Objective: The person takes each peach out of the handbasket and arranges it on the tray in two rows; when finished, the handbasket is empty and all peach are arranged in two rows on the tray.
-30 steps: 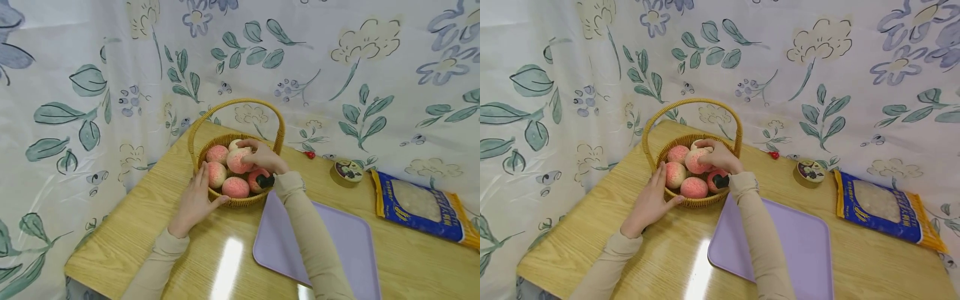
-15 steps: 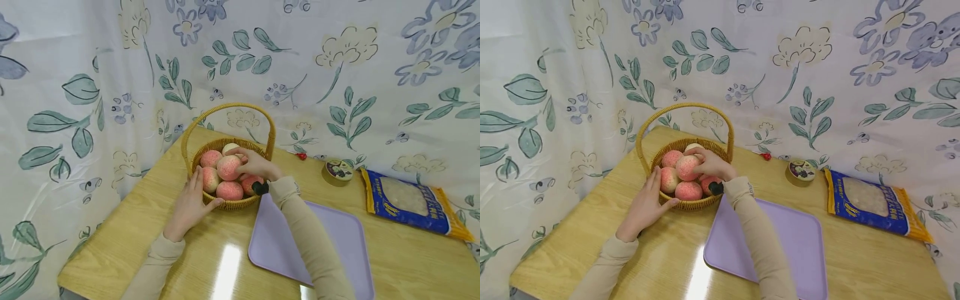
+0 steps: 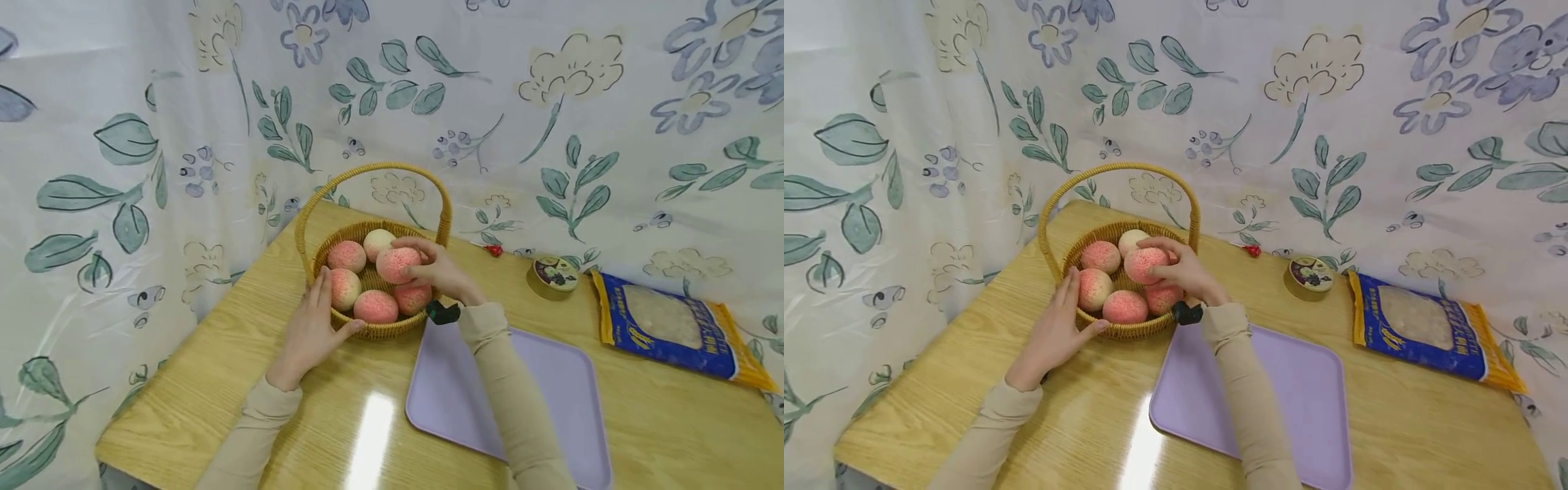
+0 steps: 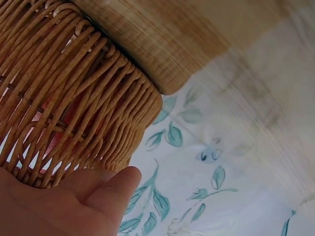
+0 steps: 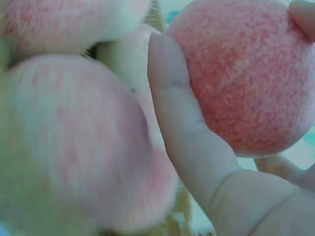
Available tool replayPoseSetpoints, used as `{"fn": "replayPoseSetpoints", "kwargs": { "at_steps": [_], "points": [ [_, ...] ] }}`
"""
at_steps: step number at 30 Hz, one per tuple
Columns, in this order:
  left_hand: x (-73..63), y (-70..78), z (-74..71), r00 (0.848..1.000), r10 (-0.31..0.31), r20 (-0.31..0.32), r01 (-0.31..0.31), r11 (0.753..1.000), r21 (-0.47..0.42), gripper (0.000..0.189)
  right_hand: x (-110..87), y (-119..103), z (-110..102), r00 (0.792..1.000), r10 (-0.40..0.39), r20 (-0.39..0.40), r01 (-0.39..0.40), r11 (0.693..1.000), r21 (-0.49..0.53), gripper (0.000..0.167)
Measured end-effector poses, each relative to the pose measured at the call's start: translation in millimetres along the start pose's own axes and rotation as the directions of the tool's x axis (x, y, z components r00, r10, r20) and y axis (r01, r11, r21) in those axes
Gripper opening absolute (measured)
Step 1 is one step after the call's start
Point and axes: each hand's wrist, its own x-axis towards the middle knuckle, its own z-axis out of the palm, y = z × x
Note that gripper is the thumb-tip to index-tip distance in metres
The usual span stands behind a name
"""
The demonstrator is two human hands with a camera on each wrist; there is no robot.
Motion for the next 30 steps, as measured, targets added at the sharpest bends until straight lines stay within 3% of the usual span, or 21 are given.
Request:
{"fn": "replayPoseSetpoints", "kwargs": {
  "at_steps": [5, 8, 15, 22, 30],
  "points": [
    [3.0, -0.7, -2.5, 1.0, -0.016, 0.008, 0.016, 1.0, 0.001, 0.112, -37.4, 1, -31, 0.999, -0.053, 0.0, 0.053, 0.993, 0.109, 0.046],
    [3.7, -2.3, -4.5, 0.999, -0.032, 0.021, 0.032, 0.999, -0.006, 0.112, -61.6, 7, -44, 0.999, -0.047, -0.006, 0.047, 0.985, 0.166, 0.047],
    [3.0, -8.1, -7.6, 0.998, -0.048, 0.037, 0.049, 0.998, -0.027, 0.11, -106.8, 41, -59, 0.998, -0.057, -0.001, 0.056, 0.965, 0.255, 0.049],
    [4.2, -7.3, -5.0, 0.999, -0.035, 0.033, 0.036, 0.999, -0.027, 0.108, -124.0, 69, -57, 0.997, -0.007, -0.075, 0.028, 0.958, 0.285, 0.048],
    [6.1, 4.3, 3.6, 0.998, -0.015, 0.054, 0.017, 0.999, -0.031, 0.109, -127.7, 75, -47, 0.97, 0.163, -0.183, -0.123, 0.969, 0.213, 0.059]
  ]
}}
